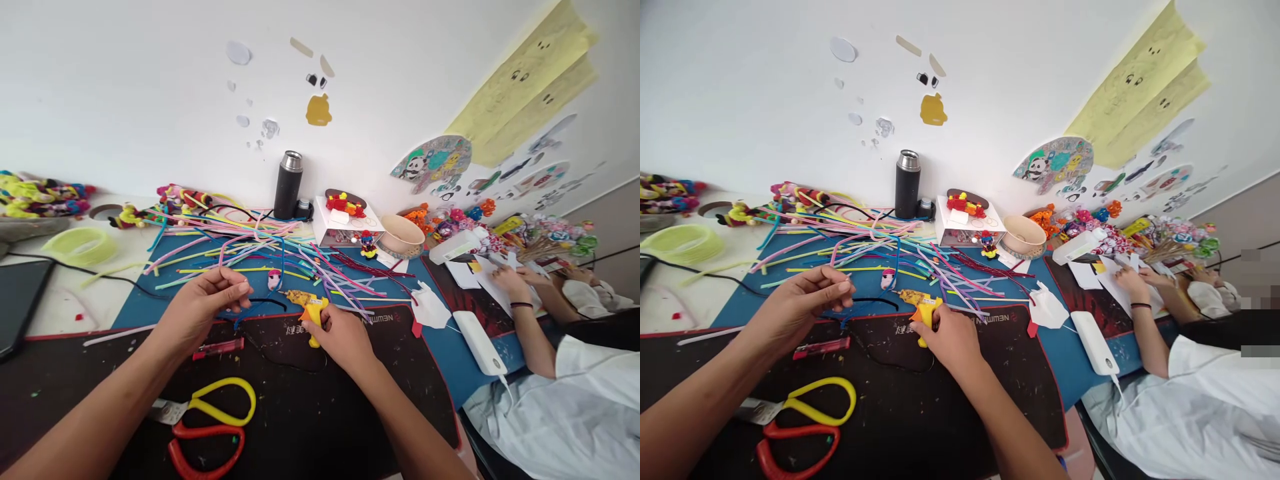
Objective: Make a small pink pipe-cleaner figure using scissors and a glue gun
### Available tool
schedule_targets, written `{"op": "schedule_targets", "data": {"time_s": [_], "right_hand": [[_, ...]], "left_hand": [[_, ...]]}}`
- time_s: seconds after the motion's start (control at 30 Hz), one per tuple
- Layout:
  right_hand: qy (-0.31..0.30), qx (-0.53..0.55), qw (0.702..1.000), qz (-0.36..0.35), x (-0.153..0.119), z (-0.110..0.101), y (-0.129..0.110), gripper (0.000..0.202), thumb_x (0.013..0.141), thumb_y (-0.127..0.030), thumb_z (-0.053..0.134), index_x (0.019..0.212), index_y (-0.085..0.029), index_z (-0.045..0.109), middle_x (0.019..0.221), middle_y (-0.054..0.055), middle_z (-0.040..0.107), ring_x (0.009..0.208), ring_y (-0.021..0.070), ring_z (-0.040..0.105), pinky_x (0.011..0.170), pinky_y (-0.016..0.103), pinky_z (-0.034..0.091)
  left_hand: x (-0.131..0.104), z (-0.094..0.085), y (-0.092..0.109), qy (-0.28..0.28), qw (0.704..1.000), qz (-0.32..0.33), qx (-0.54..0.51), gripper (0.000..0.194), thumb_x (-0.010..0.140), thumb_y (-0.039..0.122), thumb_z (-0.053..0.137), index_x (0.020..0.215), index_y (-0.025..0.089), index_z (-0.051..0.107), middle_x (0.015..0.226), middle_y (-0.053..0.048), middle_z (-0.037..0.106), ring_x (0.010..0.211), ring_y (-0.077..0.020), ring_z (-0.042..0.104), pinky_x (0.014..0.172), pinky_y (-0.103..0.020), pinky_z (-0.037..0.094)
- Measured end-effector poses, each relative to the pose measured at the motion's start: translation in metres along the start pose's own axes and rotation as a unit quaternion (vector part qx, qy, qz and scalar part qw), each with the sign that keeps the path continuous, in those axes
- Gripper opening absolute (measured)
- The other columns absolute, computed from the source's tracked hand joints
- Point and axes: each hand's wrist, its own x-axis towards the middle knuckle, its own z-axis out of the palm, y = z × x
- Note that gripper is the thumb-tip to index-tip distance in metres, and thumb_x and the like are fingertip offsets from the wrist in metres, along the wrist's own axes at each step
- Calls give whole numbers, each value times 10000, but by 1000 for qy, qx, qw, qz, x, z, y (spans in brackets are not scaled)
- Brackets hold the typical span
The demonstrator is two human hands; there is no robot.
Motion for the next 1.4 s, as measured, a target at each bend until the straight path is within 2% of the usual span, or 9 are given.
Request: {"op": "schedule_targets", "data": {"time_s": [0.23, 0.4, 0.53, 0.67, 0.9, 1.1, 1.2, 1.27, 1.4], "right_hand": [[13, 35, 999, 19, 1, -3, -1, 320, 985, -422, 726, 787, -236, 558, 717, -2, 682, 669, 185, 600, 630, 305, 293], [19, 201, 979, 17, -1, 6, 16, 357, 949, -478, 703, 755, -249, 511, 654, -21, 637, 583, 172, 614, 557, 277, 359], [-48, 435, 898, 48, -4, 16, 27, 500, 890, -691, 733, 818, -257, 495, 597, -62, 615, 392, 150, 582, 397, 243, 368], [-71, 570, 818, 35, -6, 19, 26, 559, 849, -724, 806, 896, -230, 548, 582, -50, 654, 384, 135, 594, 375, 206, 393], [-87, 709, 699, 37, 4, 19, 13, 541, 821, -652, 883, 990, -214, 614, 629, -56, 664, 358, 75, 490, 341, 168, 297], [-156, 768, 621, 15, 9, 23, 15, 454, 822, -546, 914, 871, -191, 635, 619, -67, 617, 368, 36, 413, 357, 159, 264], [-170, 778, 605, 0, 9, 25, 21, 431, 857, -536, 882, 813, -186, 635, 580, -67, 585, 363, 33, 369, 359, 167, 245], [-181, 770, 612, -12, 9, 27, 24, 474, 904, -578, 826, 743, -188, 610, 516, -64, 537, 353, 39, 336, 362, 178, 228], [-187, 739, 647, -28, 6, 26, 21, 597, 922, -711, 752, 667, -196, 590, 444, -58, 470, 342, 60, 326, 373, 206, 211]], "left_hand": [[1, -1, 0, -5, 1000, 7, 30, 475, 632, 559, 1013, 802, 212, 735, 711, -26, 751, 643, -178, 651, 591, -264, 493], [2, -3, -7, 11, 980, 60, 191, 440, 715, 654, 885, 831, 248, 760, 950, -88, 846, 890, -295, 754, 769, -359, 558], [2, -1, -14, -20, 944, 101, 313, 320, 816, 603, 761, 826, 284, 746, 1109, -85, 871, 1071, -366, 775, 916, -432, 562], [1, 6, -25, -75, 912, 138, 379, 173, 846, 459, 694, 837, 291, 735, 1210, -81, 862, 1167, -379, 763, 1030, -487, 543], [6, 16, -44, -93, 852, 196, 476, 114, 896, 327, 608, 880, 273, 708, 1055, -95, 840, 1056, -358, 742, 944, -484, 546], [14, 12, -59, -66, 859, 177, 476, 161, 936, 375, 597, 917, 271, 718, 942, -67, 788, 924, -311, 724, 829, -415, 534], [16, 6, -65, -63, 873, 171, 452, 176, 936, 416, 640, 932, 270, 738, 969, -57, 802, 948, -303, 734, 850, -394, 534], [18, 0, -60, -60, 886, 170, 427, 200, 938, 455, 688, 951, 268, 756, 1003, -44, 819, 960, -290, 740, 879, -370, 531], [24, -17, -18, 19, 907, 151, 393, 341, 898, 568, 797, 1011, 247, 779, 992, -9, 833, 915, -254, 720, 848, -306, 501]]}}
